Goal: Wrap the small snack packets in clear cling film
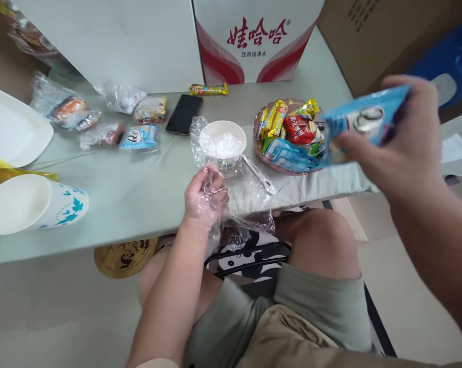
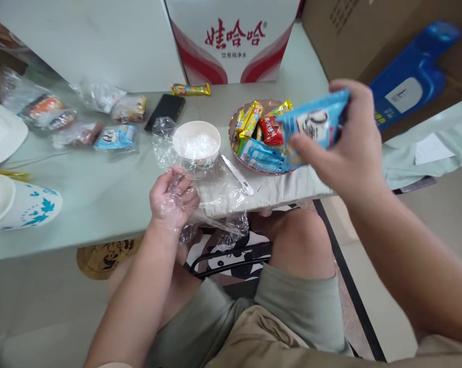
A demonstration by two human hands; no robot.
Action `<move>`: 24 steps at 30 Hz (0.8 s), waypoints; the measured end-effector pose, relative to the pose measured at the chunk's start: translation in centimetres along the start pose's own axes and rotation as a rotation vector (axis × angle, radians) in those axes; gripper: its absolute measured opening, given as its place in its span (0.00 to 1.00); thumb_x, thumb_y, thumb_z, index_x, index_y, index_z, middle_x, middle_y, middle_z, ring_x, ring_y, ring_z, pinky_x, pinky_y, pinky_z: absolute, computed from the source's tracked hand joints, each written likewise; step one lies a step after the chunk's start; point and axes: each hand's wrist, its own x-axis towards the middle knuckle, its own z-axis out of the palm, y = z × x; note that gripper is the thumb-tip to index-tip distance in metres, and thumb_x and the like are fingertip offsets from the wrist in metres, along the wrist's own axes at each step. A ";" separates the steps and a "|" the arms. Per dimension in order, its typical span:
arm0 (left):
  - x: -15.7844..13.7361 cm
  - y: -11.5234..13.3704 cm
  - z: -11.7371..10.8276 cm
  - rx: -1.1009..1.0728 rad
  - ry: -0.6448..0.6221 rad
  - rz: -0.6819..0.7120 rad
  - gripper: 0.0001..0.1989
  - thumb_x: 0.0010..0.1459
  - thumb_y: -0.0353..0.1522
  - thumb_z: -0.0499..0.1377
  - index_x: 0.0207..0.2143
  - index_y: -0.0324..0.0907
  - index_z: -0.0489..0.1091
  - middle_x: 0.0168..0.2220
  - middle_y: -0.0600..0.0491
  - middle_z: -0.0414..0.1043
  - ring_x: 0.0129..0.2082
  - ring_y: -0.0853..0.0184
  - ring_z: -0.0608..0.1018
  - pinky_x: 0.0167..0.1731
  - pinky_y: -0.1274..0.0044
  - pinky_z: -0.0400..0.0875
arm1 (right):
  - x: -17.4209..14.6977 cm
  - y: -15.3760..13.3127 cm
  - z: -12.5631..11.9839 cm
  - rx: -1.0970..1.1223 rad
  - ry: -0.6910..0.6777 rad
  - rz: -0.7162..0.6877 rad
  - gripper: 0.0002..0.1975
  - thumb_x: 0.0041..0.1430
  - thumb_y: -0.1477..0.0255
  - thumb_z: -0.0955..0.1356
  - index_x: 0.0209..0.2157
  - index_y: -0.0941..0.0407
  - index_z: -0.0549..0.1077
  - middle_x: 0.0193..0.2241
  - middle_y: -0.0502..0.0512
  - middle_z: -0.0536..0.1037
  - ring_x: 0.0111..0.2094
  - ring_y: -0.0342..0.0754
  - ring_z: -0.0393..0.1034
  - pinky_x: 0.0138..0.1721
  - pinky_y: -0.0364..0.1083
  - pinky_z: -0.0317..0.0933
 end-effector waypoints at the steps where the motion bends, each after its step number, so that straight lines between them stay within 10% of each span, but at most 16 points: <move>1: -0.1 -0.1 0.1 0.005 0.000 -0.006 0.16 0.68 0.35 0.51 0.26 0.42 0.67 0.16 0.62 0.48 0.11 0.78 0.48 0.10 0.84 0.45 | 1.6 0.1 0.0 -0.084 0.009 0.001 0.40 0.48 0.64 0.77 0.61 0.51 0.60 0.51 0.60 0.71 0.52 0.59 0.70 0.52 0.59 0.64; 11: -0.8 0.7 0.0 0.056 -0.032 0.004 0.12 0.64 0.34 0.54 0.27 0.42 0.67 0.17 0.62 0.51 0.10 0.78 0.53 0.12 0.83 0.46 | 8.8 1.6 0.0 -0.423 -0.177 0.229 0.43 0.59 0.62 0.73 0.69 0.59 0.54 0.63 0.73 0.66 0.64 0.66 0.62 0.61 0.60 0.57; 17: -0.3 0.6 -0.1 0.061 -0.055 0.003 0.10 0.62 0.34 0.56 0.28 0.42 0.67 0.17 0.62 0.51 0.11 0.78 0.53 0.12 0.83 0.47 | 11.2 4.3 1.5 -0.554 -0.487 0.108 0.31 0.62 0.72 0.70 0.65 0.58 0.64 0.54 0.66 0.77 0.49 0.57 0.74 0.53 0.53 0.63; 24: 0.0 0.4 -0.2 0.055 -0.070 -0.004 0.08 0.61 0.34 0.57 0.28 0.42 0.67 0.17 0.62 0.52 0.11 0.78 0.53 0.12 0.83 0.47 | 11.0 6.7 2.5 -0.425 -0.434 0.209 0.21 0.62 0.75 0.67 0.56 0.60 0.74 0.48 0.62 0.79 0.39 0.48 0.72 0.45 0.48 0.64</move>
